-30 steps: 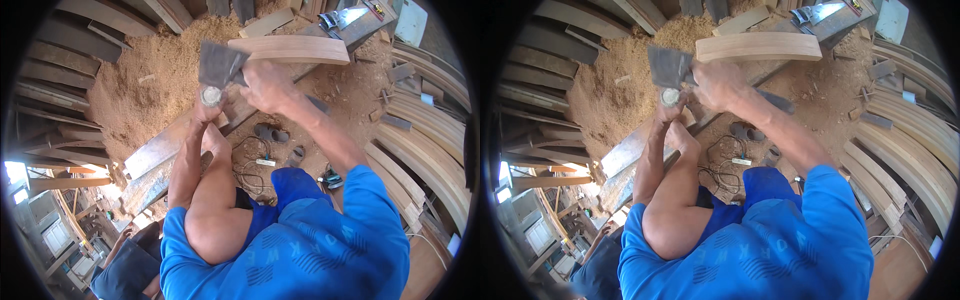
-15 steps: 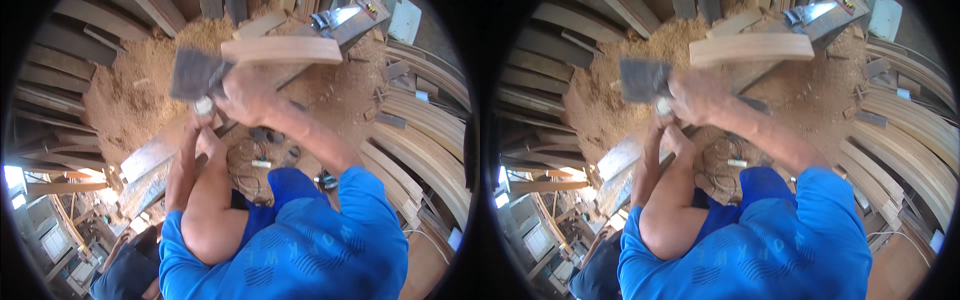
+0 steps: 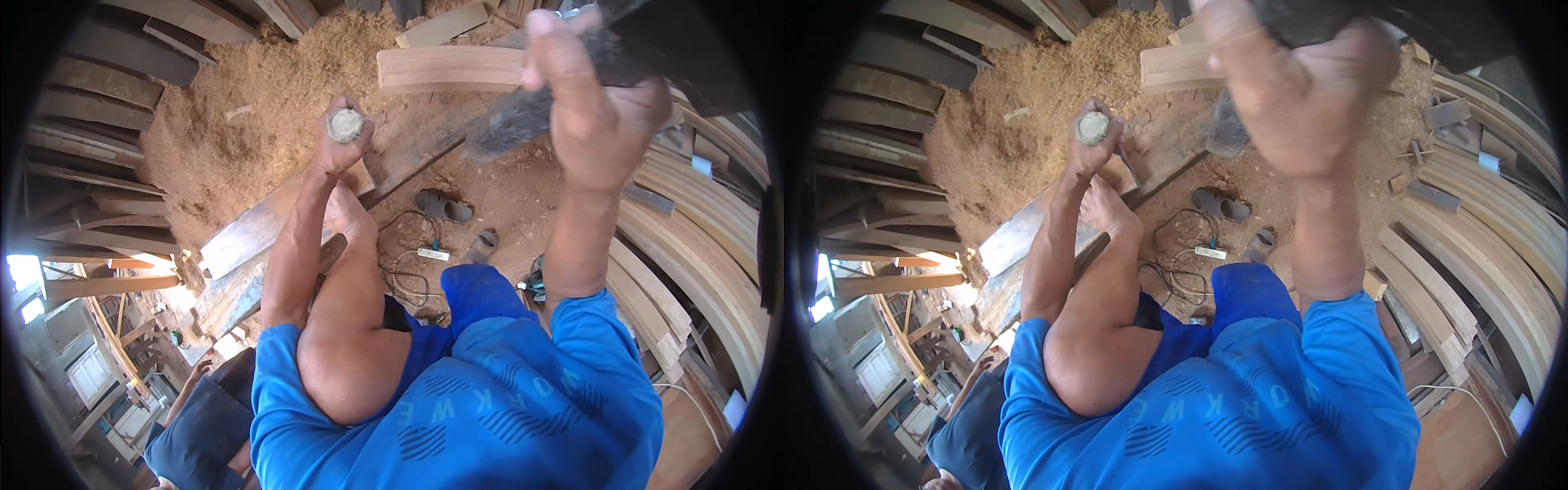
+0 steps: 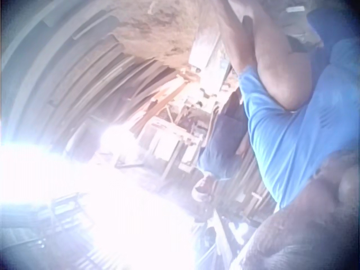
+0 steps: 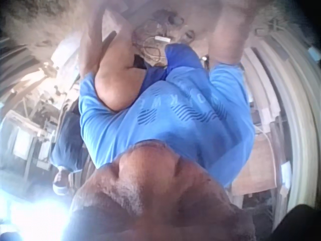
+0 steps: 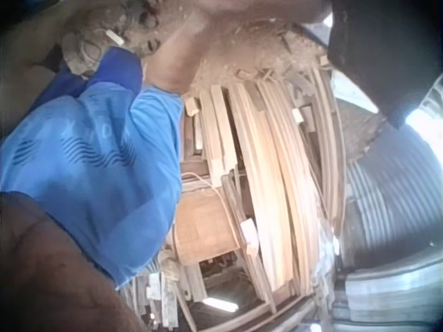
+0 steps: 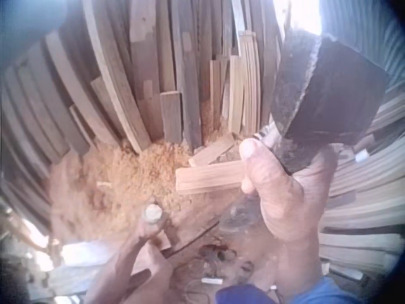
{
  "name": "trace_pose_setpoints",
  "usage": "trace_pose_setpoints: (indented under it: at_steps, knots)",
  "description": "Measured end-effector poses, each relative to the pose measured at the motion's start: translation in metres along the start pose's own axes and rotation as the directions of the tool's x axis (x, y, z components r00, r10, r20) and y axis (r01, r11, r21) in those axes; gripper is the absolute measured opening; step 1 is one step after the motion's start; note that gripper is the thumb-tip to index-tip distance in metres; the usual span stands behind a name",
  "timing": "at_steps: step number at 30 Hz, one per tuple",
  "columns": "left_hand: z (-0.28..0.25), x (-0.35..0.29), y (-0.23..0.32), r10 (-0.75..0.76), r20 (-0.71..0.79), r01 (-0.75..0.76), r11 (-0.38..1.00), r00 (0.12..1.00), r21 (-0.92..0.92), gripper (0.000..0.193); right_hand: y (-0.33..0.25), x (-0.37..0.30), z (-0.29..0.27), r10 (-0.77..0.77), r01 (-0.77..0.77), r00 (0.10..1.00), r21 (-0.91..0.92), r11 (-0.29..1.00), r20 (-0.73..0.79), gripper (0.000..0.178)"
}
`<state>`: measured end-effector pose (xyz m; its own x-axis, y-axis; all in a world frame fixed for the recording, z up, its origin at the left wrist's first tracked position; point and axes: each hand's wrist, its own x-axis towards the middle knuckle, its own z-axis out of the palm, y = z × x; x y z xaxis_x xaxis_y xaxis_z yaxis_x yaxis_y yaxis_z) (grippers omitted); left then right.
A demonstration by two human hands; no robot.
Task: The person shapes a piece of wood using an axe, then picks up and turns the wood by hand.
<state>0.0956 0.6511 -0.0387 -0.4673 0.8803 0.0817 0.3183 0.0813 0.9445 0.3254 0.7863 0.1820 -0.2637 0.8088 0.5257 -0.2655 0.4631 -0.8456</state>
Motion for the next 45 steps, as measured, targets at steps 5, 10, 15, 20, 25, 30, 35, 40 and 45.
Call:
trace_pose_setpoints:
  at_steps: [5, 10, 15, 20, 25, 30, 35, 40, 45]
  knots:
    - [0.005, 0.003, 0.004, 0.079, 0.051, -0.084, 0.991, 0.996, 0.100, 0.020, 0.014, 0.007, 0.004, -0.250, 0.252, 0.968, 0.108, 0.962, -0.031, 0.015]
    - [0.014, 0.005, 0.006, 0.159, 0.103, -0.172, 0.977, 0.982, 0.129, 0.020, 0.102, -0.063, 0.015, 0.152, 0.172, 0.846, -0.532, 0.829, 0.511, 0.013]
    - [0.010, -0.009, -0.003, 0.122, 0.113, -0.129, 0.990, 0.986, 0.060, 0.020, 0.117, -0.072, 0.025, 0.433, 0.034, 0.700, -0.632, 0.775, 0.568, 0.022]
    - [-0.001, -0.013, -0.002, 0.063, 0.153, -0.067, 0.998, 0.986, 0.022, 0.020, 0.062, -0.023, 0.039, -0.127, 0.174, 0.951, -0.147, 0.974, 0.282, 0.019]
    - [0.001, -0.015, -0.009, 0.152, 0.196, -0.185, 0.969, 0.969, 0.164, 0.022, 0.114, -0.091, 0.050, 0.561, 0.194, 0.496, -0.714, 0.673, 0.663, 0.035]
    - [-0.008, -0.036, -0.034, -0.084, 0.071, 0.087, 0.995, 0.994, -0.044, 0.025, 0.083, -0.060, 0.045, 0.180, 0.142, 0.780, -0.451, 0.881, 0.599, 0.028]
    - [-0.009, -0.029, -0.015, 0.131, 0.123, -0.138, 0.989, 0.984, 0.047, 0.026, 0.075, -0.067, 0.046, -0.405, 0.616, 0.777, -0.451, 0.646, 0.482, 0.015]
    - [-0.011, -0.037, -0.029, 0.211, 0.130, -0.220, 0.974, 0.969, 0.052, 0.036, 0.086, -0.079, 0.048, 0.638, 0.173, 0.401, -0.738, 0.652, 0.657, 0.022]
    - [-0.014, -0.029, -0.039, 0.099, 0.179, -0.098, 0.995, 0.979, -0.015, 0.018, 0.078, -0.071, 0.051, 0.157, 0.035, 0.829, -0.331, 0.943, 0.537, 0.020]
